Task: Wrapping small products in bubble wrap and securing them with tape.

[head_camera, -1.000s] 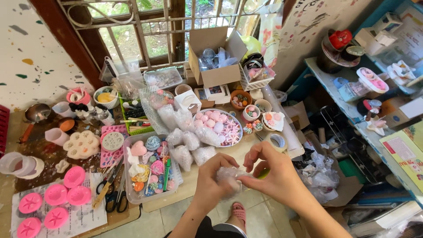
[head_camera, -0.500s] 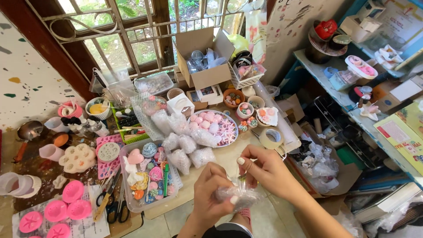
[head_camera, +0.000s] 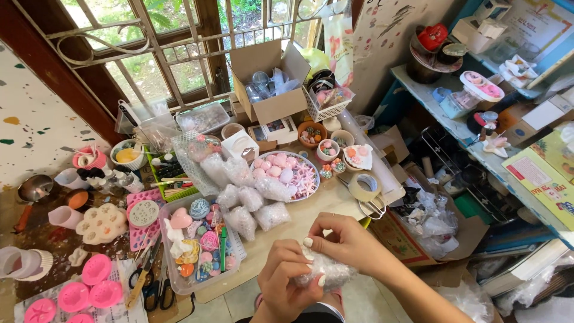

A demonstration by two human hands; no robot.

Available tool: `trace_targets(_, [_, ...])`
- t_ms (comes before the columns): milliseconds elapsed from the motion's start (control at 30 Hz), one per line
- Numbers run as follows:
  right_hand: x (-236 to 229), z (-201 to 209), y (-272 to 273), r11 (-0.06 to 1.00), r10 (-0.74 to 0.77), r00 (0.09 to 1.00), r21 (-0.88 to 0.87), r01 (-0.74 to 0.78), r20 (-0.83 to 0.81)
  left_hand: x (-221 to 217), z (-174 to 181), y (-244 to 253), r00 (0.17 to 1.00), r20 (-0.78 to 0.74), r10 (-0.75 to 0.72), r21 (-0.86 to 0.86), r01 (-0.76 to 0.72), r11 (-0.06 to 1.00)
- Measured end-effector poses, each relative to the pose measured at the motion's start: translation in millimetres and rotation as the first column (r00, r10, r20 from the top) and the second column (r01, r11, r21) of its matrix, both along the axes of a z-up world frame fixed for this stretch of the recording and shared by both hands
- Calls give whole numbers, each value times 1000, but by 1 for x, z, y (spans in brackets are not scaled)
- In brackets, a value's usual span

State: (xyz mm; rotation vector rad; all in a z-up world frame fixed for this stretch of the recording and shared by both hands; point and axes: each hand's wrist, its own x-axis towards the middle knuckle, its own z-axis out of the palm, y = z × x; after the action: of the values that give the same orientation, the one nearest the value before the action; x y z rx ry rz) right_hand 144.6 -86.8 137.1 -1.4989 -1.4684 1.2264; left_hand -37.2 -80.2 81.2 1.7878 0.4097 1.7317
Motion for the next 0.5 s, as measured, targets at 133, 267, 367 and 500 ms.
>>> trace_targets(133, [3, -13, -5, 991, -24, 997, -136, 14, -72, 2, -3, 3, 1000, 8, 15, 104, -16, 994])
trace_targets(267, [16, -38, -15, 959, 88, 994, -275, -69, 58, -4, -6, 4, 989, -142, -52, 478, 114, 871])
trace_targets(367, [21, -49, -29, 855, 168, 946, -437, -280, -278, -12, -66, 7, 916, -362, 172, 771, 190, 607])
trace_targets(500, [13, -43, -45, 941, 36, 953, -311, -134, -301, -28, -65, 12, 881, -360, 308, 873, 200, 445])
